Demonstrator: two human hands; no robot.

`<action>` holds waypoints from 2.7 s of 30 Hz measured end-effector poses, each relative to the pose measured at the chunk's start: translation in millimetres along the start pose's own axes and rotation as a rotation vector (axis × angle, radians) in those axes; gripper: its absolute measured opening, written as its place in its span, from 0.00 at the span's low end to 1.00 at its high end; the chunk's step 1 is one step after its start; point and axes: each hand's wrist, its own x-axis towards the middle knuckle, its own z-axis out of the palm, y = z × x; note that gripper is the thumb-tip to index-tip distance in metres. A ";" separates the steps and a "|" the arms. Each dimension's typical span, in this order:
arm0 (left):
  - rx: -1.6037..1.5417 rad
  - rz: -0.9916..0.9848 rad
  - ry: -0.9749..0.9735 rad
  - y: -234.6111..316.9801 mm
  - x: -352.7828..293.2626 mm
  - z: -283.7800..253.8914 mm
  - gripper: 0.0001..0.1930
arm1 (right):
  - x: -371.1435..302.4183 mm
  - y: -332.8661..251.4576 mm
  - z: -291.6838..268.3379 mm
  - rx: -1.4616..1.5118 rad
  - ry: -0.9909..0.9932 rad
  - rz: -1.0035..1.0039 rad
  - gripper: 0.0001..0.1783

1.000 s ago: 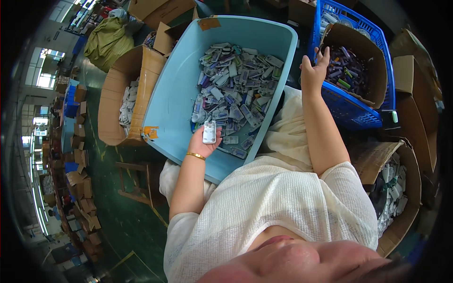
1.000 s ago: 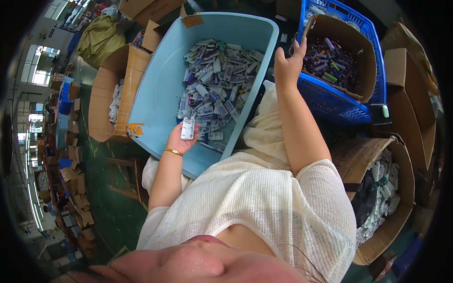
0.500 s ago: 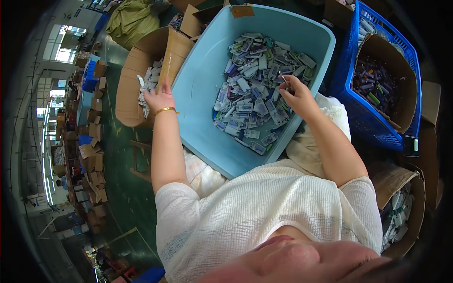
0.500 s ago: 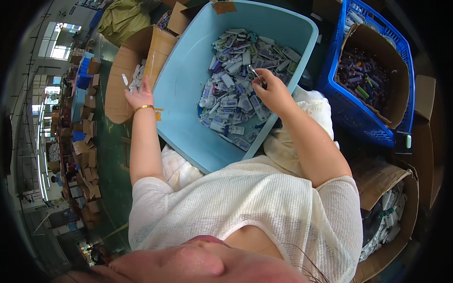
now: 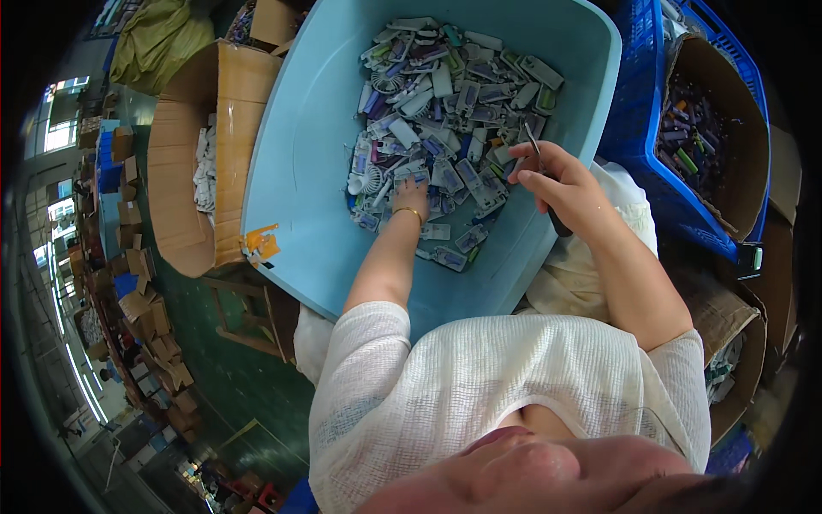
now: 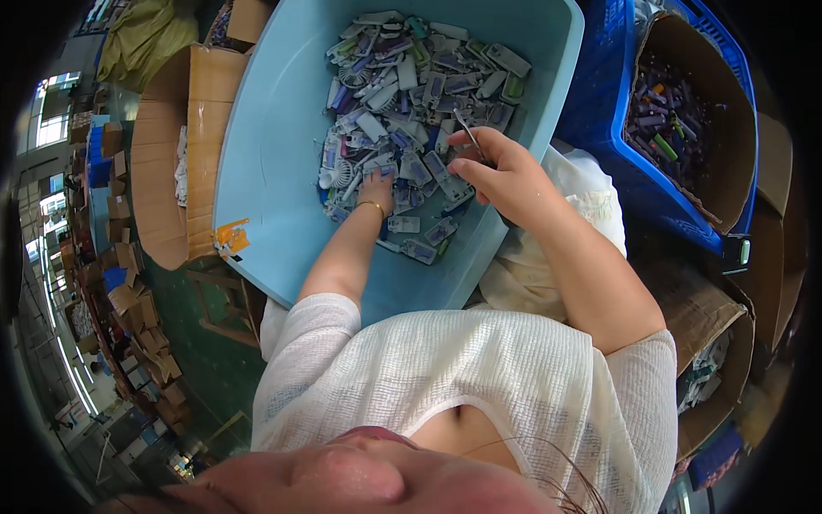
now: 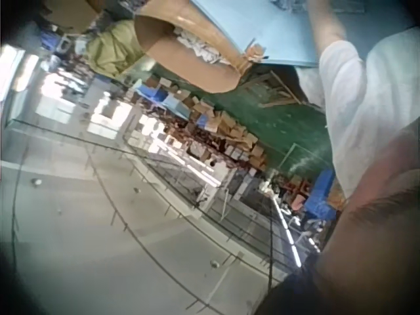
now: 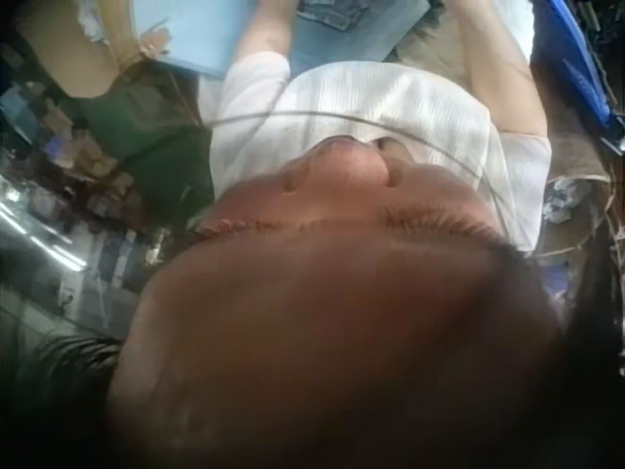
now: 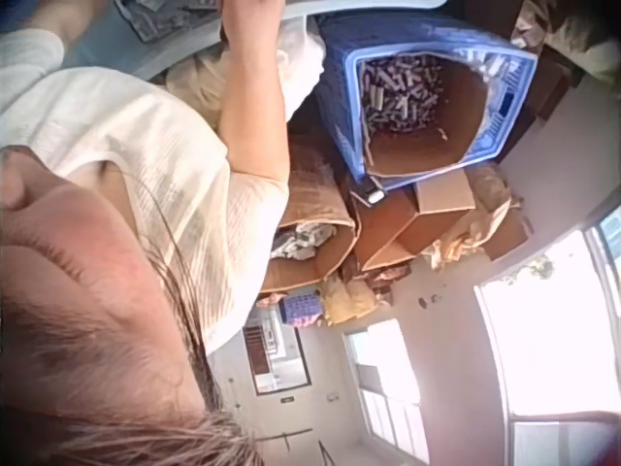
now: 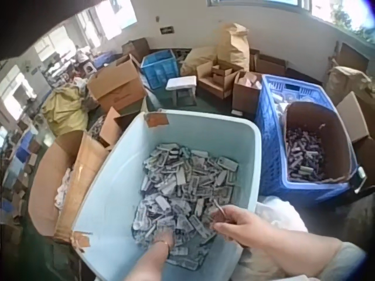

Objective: Assembling and sorting small electronic components into bins using a pick tool.

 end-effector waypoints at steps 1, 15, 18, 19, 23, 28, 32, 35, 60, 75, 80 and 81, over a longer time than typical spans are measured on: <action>-0.003 0.014 -0.011 -0.7 7.2 4.7 0.30 | 0.3 -2.8 0.9 0.007 -0.013 0.034 0.17; 0.155 0.033 0.055 -30.3 42.0 26.1 0.16 | 10.1 -8.1 24.7 0.084 -0.183 0.251 0.16; -0.119 -0.007 -0.006 -29.9 31.3 9.3 0.16 | 10.1 -4.4 29.7 0.045 -0.210 0.239 0.17; -0.348 0.007 0.011 -36.5 31.3 7.4 0.18 | 9.7 -4.8 34.1 0.047 -0.218 0.226 0.17; -1.217 0.101 -0.126 -38.4 2.6 -39.1 0.21 | 9.5 -2.1 45.6 -0.099 -0.239 0.146 0.19; -1.773 0.365 -0.342 20.5 -103.2 -136.9 0.18 | 12.4 28.1 46.2 -0.445 0.028 -0.187 0.28; -1.440 0.540 0.122 35.8 -162.3 -132.8 0.21 | -5.9 8.3 55.1 -0.536 -0.184 -0.202 0.21; -1.300 0.514 0.290 41.9 -187.2 -126.6 0.20 | -14.9 25.4 66.3 -0.477 -0.131 -0.371 0.16; -2.029 0.238 0.539 41.0 -243.1 -108.0 0.25 | -63.5 62.5 107.0 -1.054 -0.219 -0.678 0.08; -2.388 0.061 0.253 52.9 -237.7 -96.5 0.21 | -54.3 45.9 97.9 -0.739 -0.033 -0.640 0.08; -2.330 0.091 0.218 44.3 -235.2 -93.5 0.22 | -60.6 39.3 93.1 -0.738 -0.174 -0.721 0.08; -2.334 0.128 0.171 42.4 -233.5 -93.6 0.22 | -63.5 39.7 94.3 -0.721 -0.232 -0.794 0.08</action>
